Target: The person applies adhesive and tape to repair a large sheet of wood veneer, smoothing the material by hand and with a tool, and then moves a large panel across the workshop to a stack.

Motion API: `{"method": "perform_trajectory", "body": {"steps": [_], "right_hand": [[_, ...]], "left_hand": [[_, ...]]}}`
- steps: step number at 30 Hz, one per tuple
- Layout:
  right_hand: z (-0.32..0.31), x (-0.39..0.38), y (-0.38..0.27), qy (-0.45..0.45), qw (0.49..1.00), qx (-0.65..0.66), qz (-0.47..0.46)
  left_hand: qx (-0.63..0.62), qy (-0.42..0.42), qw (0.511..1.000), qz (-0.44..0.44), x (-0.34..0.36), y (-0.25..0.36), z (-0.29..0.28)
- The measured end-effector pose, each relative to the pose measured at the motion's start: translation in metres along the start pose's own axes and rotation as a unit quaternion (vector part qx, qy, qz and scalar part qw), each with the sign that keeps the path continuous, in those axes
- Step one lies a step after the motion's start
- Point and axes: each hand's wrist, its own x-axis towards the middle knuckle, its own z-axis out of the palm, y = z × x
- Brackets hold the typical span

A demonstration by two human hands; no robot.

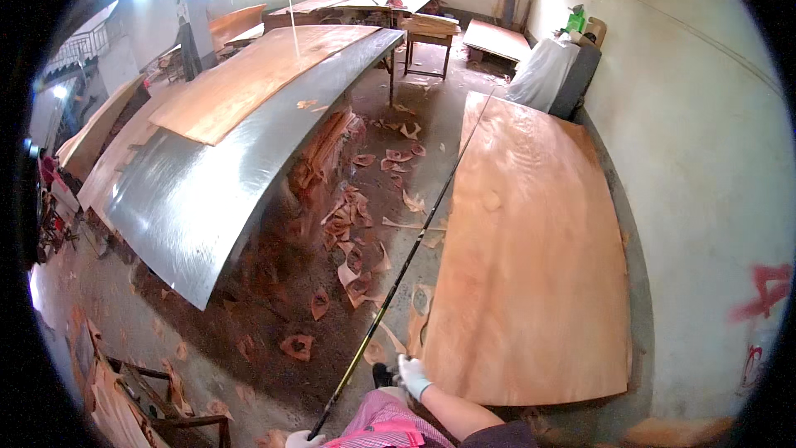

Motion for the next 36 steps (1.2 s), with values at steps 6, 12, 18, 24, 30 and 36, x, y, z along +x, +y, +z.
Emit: {"method": "perform_trajectory", "body": {"steps": [6, 12, 18, 24, 30, 36], "right_hand": [[-0.028, 0.132, -0.012, 0.085, 0.99, 0.112, 0.0], [0.037, 0.171, -0.167, -0.034, 0.987, 0.156, -0.016], [0.055, 0.232, -0.314, -0.17, 0.975, 0.05, -0.131], [0.161, 0.223, -0.403, -0.307, 0.947, 0.047, -0.088], [0.286, 0.164, -0.464, -0.388, 0.916, 0.021, -0.101], [0.371, 0.174, -0.539, -0.47, 0.863, -0.063, -0.172]], "left_hand": [[-0.007, -0.02, 1.0, -0.01, 0.102, 0.056, -0.032], [-0.008, 0.036, 0.999, -0.036, 0.166, 0.131, -0.103], [-0.031, 0.153, 0.988, 0.005, 0.206, 0.19, -0.145], [-0.089, 0.206, 0.973, -0.059, 0.208, 0.184, -0.176], [-0.108, 0.251, 0.957, -0.101, 0.25, 0.172, -0.232], [-0.157, 0.275, 0.941, -0.119, 0.289, 0.184, -0.296]]}}
